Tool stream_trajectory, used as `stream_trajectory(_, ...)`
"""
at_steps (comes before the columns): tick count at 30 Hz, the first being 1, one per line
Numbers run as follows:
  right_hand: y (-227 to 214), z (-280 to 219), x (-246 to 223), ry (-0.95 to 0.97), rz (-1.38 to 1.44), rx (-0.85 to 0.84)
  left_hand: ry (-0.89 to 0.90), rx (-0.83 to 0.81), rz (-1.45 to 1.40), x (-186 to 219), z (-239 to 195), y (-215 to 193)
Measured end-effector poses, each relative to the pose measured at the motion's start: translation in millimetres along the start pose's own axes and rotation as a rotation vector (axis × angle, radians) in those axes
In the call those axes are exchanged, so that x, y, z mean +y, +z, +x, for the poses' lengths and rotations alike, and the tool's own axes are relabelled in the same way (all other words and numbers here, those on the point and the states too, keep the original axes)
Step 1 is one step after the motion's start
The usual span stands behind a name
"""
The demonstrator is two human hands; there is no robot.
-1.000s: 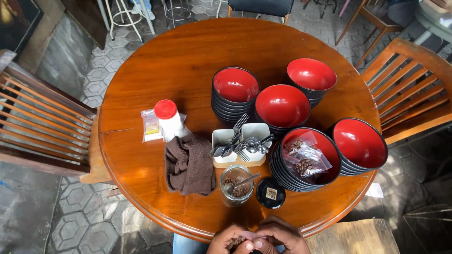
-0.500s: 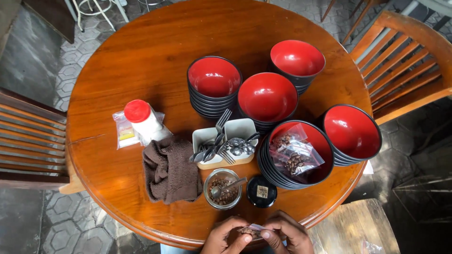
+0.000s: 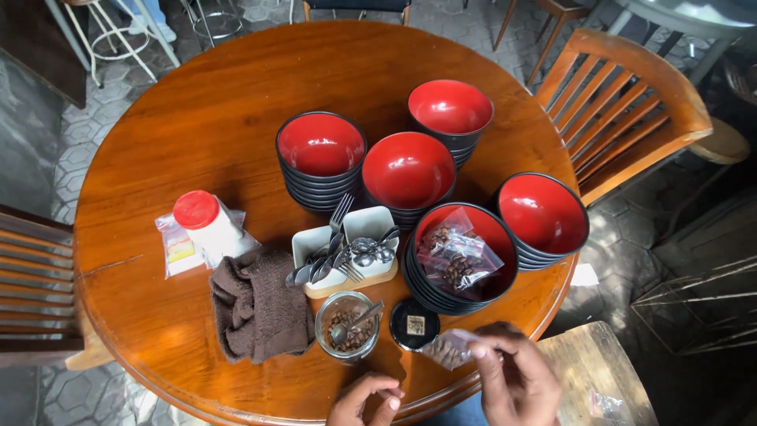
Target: Scooping coffee beans from a glass jar into small plastic bags using a spoon and sealing them.
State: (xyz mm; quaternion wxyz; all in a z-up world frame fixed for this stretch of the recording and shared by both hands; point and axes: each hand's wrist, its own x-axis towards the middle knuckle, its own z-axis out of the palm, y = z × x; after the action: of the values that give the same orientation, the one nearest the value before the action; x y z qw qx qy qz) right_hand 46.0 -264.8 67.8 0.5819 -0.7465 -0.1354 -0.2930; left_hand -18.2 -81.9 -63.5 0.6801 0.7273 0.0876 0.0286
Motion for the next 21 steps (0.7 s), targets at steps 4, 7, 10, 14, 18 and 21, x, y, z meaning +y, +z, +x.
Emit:
stream_trajectory(4, -7.1, 45.4, -7.4, -0.210, -0.222, -0.044, 0.231, 0.030, 0.178, 0.7, -1.1, 3.0)
stream_trajectory(7, 2.0, 68.2, -0.8, -0.279, -0.349, 0.016, 0.313, -0.136, 0.288, 1.7, 1.6, -1.5)
stream_trajectory(10, 6.1, 78.8, 11.3, -0.218, -0.383, -0.010, 0.192, -0.187, 0.358, 2.9, 1.9, -0.7)
stream_trajectory(14, 6.8, 88.3, 27.6, -0.310, -0.450, 0.079, 0.234, -0.166, 0.349, 10.9, 2.4, 1.1)
stream_trajectory(18, 2.5, 93.6, 26.6, -0.268, -0.402, -0.042, 0.225, -0.204, 0.349, 4.1, 3.0, -1.6)
stream_trajectory(21, -3.4, 88.8, 14.2, -0.272, -0.361, -0.140, 0.229, -0.226, 0.343, 3.5, 6.3, -4.0)
